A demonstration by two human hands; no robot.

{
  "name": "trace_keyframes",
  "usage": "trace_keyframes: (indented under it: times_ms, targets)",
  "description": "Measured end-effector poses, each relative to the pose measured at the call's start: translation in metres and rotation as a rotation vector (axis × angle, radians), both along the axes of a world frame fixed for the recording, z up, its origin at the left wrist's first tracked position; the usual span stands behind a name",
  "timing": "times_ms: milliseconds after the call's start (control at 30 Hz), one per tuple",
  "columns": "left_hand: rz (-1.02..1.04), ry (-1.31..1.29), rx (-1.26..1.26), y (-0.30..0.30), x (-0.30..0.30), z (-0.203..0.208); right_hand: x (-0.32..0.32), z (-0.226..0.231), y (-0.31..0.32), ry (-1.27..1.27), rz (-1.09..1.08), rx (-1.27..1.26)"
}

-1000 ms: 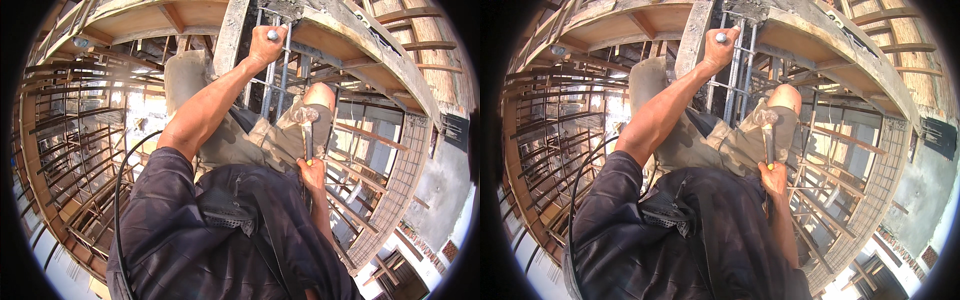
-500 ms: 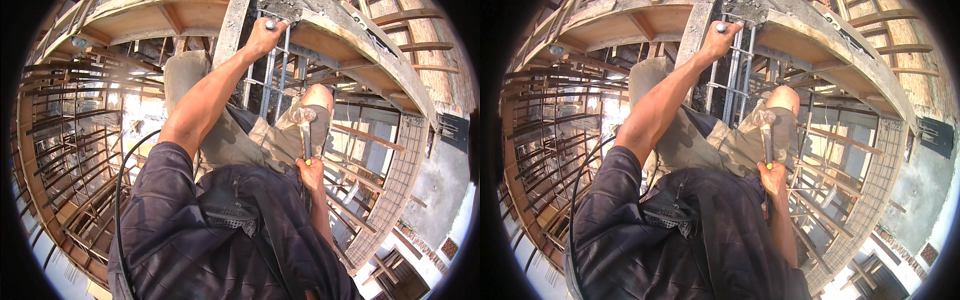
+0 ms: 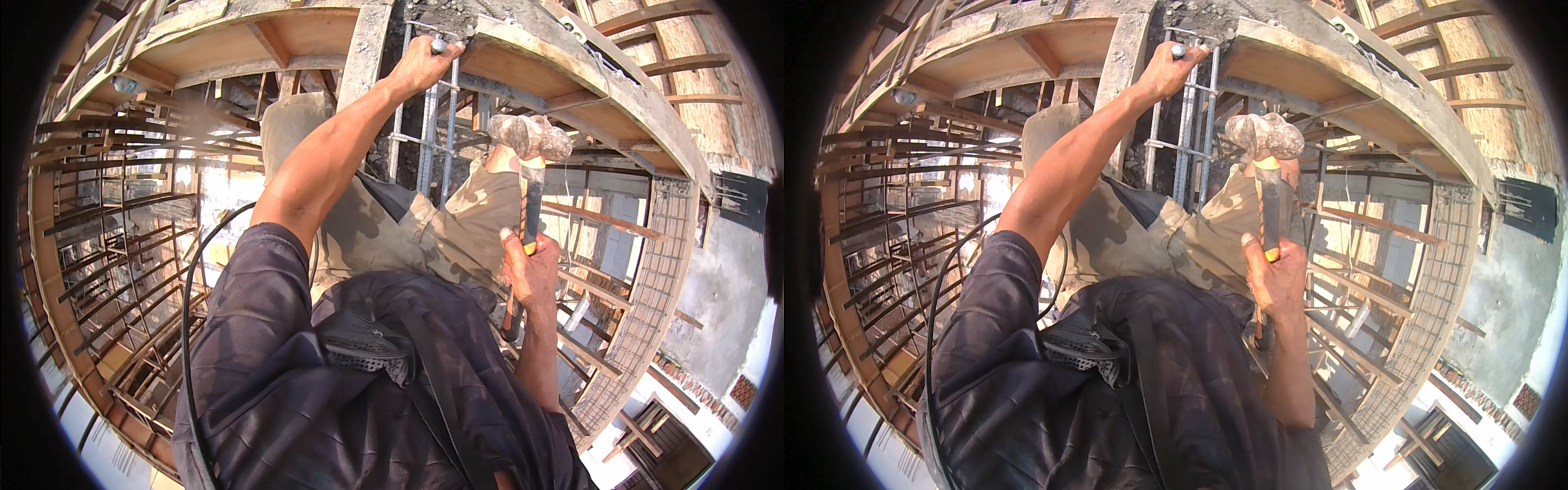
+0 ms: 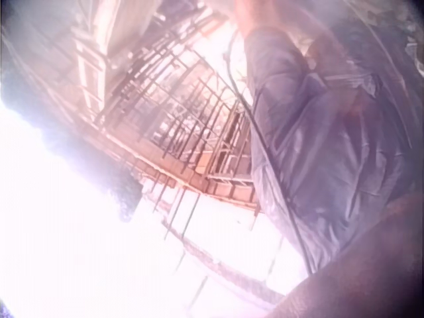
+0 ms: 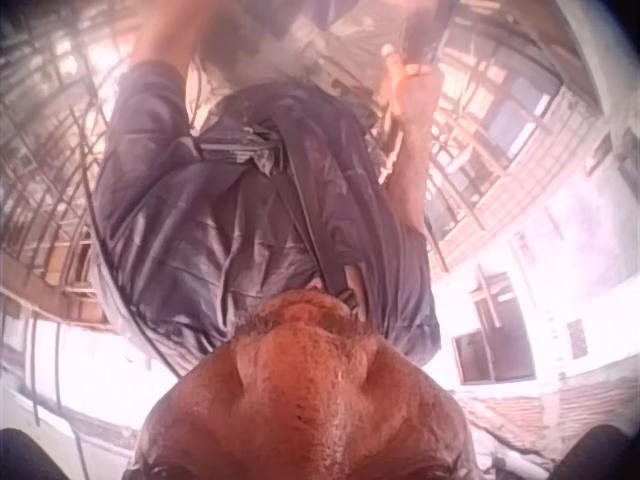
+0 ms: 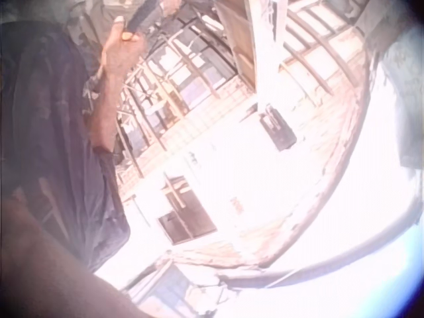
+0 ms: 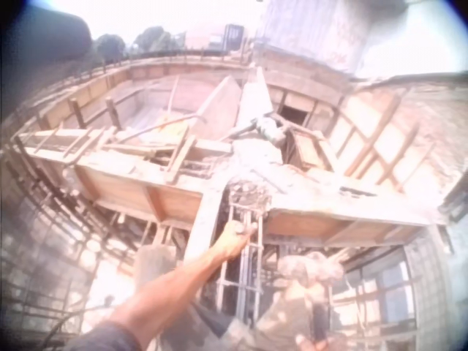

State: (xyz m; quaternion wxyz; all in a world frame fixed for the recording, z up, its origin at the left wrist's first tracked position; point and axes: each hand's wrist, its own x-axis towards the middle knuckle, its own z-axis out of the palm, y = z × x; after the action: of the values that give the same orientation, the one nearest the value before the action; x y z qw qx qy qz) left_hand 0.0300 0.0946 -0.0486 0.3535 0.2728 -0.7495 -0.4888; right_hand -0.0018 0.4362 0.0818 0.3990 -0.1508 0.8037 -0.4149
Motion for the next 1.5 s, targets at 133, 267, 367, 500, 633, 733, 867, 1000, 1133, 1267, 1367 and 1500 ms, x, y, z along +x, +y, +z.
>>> trace_keyframes:
  times_ms: [133,267,367,500,633,733,867,1000,1133,1267,1367,1500]
  targets:
    - [0.033,0.020,-0.037,0.006,0.007,-0.008,-0.005,0.050,-0.032,0.153,0.059,-0.284]
    - [-0.019,0.138,-0.090,0.008,-0.007,0.052,-0.004,0.083,-0.056,0.162,-0.057,-0.498]
    - [-0.044,0.087,-0.004,0.010,-0.003,0.054,-0.003,0.087,-0.073,0.145,0.016,-0.544]
    - [-0.052,-0.109,0.078,0.003,0.008,-0.014,0.004,0.072,-0.075,0.139,0.103,-0.437]
    - [-0.057,-0.111,0.043,0.015,0.012,-0.016,0.001,0.071,-0.071,0.208,0.099,-0.438]
    - [-0.001,0.104,-0.080,0.015,-0.001,0.019,-0.003,0.079,-0.069,0.233,0.055,-0.448]
    - [-0.072,0.110,-0.106,0.009,-0.006,0.049,-0.002,0.078,-0.070,0.136,0.001,-0.501]
    - [-0.165,0.022,-0.085,0.019,-0.001,0.039,-0.001,0.068,-0.063,0.005,0.020,-0.431]
    - [-0.227,-0.031,-0.100,0.014,-0.008,0.034,0.002,0.063,-0.060,0.067,0.043,-0.427]
    - [-0.235,-0.139,-0.098,0.008,-0.011,0.039,-0.001,0.060,-0.072,0.172,0.032,-0.576]
    - [-0.238,-0.057,-0.124,0.002,-0.017,0.028,-0.008,0.033,-0.095,0.202,0.029,-0.422]
    - [-0.227,0.159,-0.238,-0.013,-0.021,0.007,-0.026,-0.002,-0.089,0.374,0.320,-0.012]
